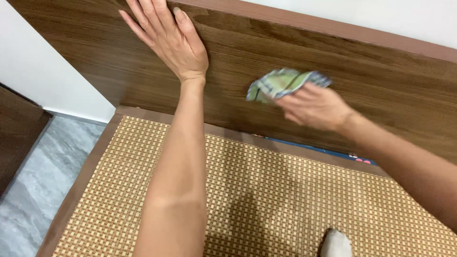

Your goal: Wiping a wooden headboard and a large framed picture with a cloth.

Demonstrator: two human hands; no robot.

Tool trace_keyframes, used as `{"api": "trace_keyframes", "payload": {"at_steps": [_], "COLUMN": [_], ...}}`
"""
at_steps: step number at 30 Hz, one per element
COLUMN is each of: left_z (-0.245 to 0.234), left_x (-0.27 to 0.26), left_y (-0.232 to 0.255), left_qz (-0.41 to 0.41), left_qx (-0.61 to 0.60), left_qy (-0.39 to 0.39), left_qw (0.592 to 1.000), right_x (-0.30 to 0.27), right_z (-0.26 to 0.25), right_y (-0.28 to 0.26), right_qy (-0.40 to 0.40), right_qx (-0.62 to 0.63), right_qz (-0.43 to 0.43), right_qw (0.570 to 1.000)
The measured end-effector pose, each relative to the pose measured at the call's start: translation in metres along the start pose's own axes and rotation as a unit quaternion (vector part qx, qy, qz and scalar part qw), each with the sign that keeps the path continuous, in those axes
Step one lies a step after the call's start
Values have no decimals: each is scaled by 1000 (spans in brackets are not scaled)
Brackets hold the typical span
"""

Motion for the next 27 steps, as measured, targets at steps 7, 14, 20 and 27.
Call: {"api": "trace_keyframes", "payload": {"at_steps": [7,14,20,27], "left_z": [7,-18,-23,-25], "left_x": [-3,6,10,12], "left_y": [0,18,21,19], "left_qz": [-20,-50,-48,-44], "left_qx": [44,179,320,252], "left_qy": [-31,-135,-221,-208], "left_qw": [998,973,920,944], "right_x": [-53,-41,-24,-22], "right_z": [-22,3,40,139], "right_y": [46,22,-35,-109], "right_qy": [71,190,22,-59], "right_qx": [-54,-32,96,324], "right_qz": [152,186,65,-21], "right_qw": [984,963,993,944]}}
Point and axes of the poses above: each hand's wrist, its own x-axis towards the middle knuckle, its own z-axis out of the palm, y = z × x, the point moved 1 cm from there along x, towards the middle knuckle, and after that the axes turned 14 degrees about x, right-handed, at the moved point
